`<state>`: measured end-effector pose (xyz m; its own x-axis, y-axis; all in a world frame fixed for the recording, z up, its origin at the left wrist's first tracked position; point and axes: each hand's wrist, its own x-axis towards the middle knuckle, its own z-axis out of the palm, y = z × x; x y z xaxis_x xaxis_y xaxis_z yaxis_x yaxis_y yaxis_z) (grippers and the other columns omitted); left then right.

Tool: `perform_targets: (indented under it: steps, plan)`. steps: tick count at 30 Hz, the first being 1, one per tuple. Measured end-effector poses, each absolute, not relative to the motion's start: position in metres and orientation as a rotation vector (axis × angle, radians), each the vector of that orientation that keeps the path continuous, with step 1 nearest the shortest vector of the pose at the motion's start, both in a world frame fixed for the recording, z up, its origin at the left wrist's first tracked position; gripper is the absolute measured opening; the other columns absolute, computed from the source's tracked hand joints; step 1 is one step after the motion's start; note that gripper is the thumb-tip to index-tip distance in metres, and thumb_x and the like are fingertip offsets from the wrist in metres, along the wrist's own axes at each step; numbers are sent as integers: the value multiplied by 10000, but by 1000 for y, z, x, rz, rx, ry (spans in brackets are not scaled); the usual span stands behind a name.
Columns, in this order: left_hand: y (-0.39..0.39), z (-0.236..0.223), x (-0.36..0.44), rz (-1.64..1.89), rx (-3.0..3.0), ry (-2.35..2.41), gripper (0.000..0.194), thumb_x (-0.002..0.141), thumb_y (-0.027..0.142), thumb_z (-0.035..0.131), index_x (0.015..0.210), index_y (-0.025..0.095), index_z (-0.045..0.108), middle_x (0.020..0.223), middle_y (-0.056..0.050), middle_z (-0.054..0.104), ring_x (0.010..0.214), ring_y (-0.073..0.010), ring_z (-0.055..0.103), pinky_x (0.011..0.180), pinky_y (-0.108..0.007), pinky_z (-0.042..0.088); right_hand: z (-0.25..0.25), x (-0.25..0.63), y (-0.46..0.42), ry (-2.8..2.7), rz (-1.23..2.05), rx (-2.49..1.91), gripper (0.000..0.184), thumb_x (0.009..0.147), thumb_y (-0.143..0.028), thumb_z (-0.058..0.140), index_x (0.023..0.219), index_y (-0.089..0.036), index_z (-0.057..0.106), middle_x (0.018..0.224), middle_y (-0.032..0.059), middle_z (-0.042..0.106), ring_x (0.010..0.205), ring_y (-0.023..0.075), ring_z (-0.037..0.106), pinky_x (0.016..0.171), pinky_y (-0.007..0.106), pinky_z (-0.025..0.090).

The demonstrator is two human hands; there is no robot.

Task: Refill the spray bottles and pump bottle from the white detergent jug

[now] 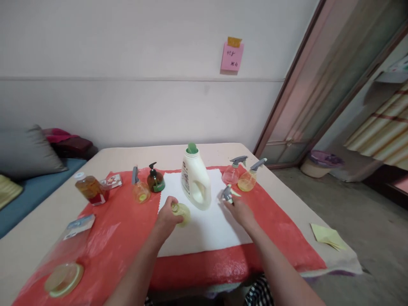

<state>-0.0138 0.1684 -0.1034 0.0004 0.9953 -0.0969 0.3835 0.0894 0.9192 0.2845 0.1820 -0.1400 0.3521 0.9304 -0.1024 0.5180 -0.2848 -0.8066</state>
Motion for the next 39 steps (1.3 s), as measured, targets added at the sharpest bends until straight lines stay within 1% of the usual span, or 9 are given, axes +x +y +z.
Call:
perform_targets:
  steps: [5, 8, 11, 15, 19, 23, 27, 33, 39]
  plan:
    - [168, -108, -10, 883, 1509, 1498, 397, 610, 234, 658, 980, 251, 516, 789, 59, 546, 739, -162, 517, 685, -261, 378, -157, 274, 181, -1486, 784, -2070, 240, 919, -406, 608, 997, -181, 639, 1020, 38, 659, 882, 161, 627, 806, 372, 536]
    - [166, -104, -5, 879, 1546, 1499, 390, 652, 263, 661, 1027, 258, 554, 866, 37, 597, 821, -185, 553, 747, -274, 397, -152, 273, 179, -1514, 700, -1975, 207, 836, -376, 671, 919, -186, 658, 989, 80, 679, 943, 218, 627, 843, 399, 504]
    - [166, -100, -4, 880, 1557, 1522, 399, 678, 269, 654, 1070, 261, 581, 894, 17, 618, 870, -203, 571, 783, -286, 410, -144, 265, 182, -1472, 626, -1782, 317, 777, -412, 626, 983, -173, 657, 1044, 130, 686, 1026, 275, 616, 879, 422, 478]
    - [168, -98, -10, 862, 1549, 1573, 452, 669, 235, 651, 1119, 250, 604, 948, -11, 631, 893, -219, 580, 790, -306, 430, -140, 236, 185, -1430, 712, -1492, 480, 791, -523, 543, 1124, -183, 606, 1153, 124, 670, 1048, 253, 622, 909, 419, 490]
    - [170, -99, -18, 823, 1510, 1629, 613, 582, 201, 717, 1183, 213, 595, 1133, -73, 616, 1023, -266, 585, 865, -357, 453, -144, 209, 188, -1398, 821, -1302, 541, 752, -496, 596, 1210, -210, 565, 1262, 103, 643, 1140, 248, 585, 990, 422, 446]
    - [168, -93, -18, 908, 1477, 1668, 856, 555, 271, 794, 1346, 200, 473, 1376, -134, 476, 1258, -314, 481, 1028, -421, 395, -146, 203, 194, -1326, 884, -1261, 444, 722, -412, 611, 1114, -201, 601, 1104, 59, 688, 1022, 236, 595, 936, 393, 449]
    - [155, -77, -2, 1216, 1458, 1737, 756, 685, 365, 753, 1359, 226, 439, 1438, -137, 408, 1338, -325, 426, 1095, -453, 358, -142, 201, 194, -1234, 896, -1302, 274, 644, -291, 635, 904, -212, 601, 809, -22, 643, 782, 199, 559, 742, 322, 454]
    - [122, -62, 40, 1581, 1616, 1577, 554, 864, 358, 598, 1362, 223, 399, 1466, -137, 393, 1412, -272, 344, 1181, -453, 267, -116, 199, 174, -1149, 809, -1300, 270, 677, -334, 636, 914, -220, 574, 805, -17, 618, 780, 205, 557, 717, 321, 454]
    - [117, -80, 83, 1364, 1185, 1206, 693, 771, 357, 721, 1367, 191, 409, 1425, -155, 461, 1351, -288, 432, 1124, -427, 334, -69, 237, 136, -1159, 651, -1407, 333, 699, -455, 701, 911, -210, 622, 799, 8, 654, 752, 215, 574, 668, 322, 434]
